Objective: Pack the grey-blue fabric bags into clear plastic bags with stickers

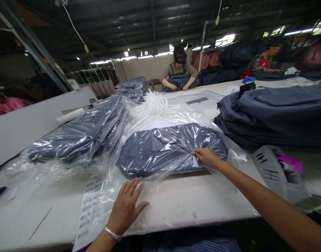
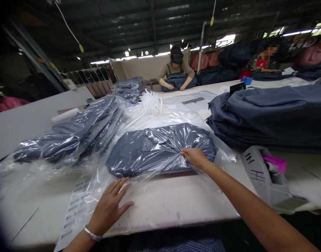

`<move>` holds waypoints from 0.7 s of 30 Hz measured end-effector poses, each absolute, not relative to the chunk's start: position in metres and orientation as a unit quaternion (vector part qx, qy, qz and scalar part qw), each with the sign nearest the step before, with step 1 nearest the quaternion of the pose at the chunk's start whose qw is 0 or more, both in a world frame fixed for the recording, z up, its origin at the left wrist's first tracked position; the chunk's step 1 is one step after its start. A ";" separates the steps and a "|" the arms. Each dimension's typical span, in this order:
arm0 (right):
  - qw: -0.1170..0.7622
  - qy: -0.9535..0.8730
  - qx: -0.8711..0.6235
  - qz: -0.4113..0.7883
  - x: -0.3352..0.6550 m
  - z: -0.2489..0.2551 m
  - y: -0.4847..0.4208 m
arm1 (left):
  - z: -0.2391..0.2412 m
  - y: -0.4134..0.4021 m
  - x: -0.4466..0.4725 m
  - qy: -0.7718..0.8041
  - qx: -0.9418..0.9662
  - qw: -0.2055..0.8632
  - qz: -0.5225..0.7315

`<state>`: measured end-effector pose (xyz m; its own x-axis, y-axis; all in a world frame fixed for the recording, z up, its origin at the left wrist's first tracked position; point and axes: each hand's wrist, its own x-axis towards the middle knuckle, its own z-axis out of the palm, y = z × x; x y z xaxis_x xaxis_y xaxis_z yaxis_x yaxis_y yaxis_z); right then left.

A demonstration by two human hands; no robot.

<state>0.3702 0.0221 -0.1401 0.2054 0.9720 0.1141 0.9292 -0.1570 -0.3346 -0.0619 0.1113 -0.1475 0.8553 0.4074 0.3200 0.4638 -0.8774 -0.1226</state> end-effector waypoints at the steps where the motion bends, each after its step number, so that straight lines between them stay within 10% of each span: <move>1: 0.169 -0.626 -0.758 0.062 0.370 -0.141 0.022 | -0.149 0.105 -0.066 -0.234 -0.955 0.105 -0.152; 10: 0.193 -0.628 -0.750 0.082 0.374 -0.145 0.023 | -0.090 0.160 -0.067 -0.277 -0.935 0.124 -0.185; 21: 0.254 -0.647 -0.678 0.239 0.386 -0.118 0.029 | -0.105 0.259 -0.023 -0.413 -0.903 -0.106 -0.047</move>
<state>0.3864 0.0289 -0.1176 0.0474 0.9989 0.0046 0.7560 -0.0329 -0.6538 -0.0226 0.2592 -0.1048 0.6544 0.7562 -0.0025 0.7363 -0.6364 0.2298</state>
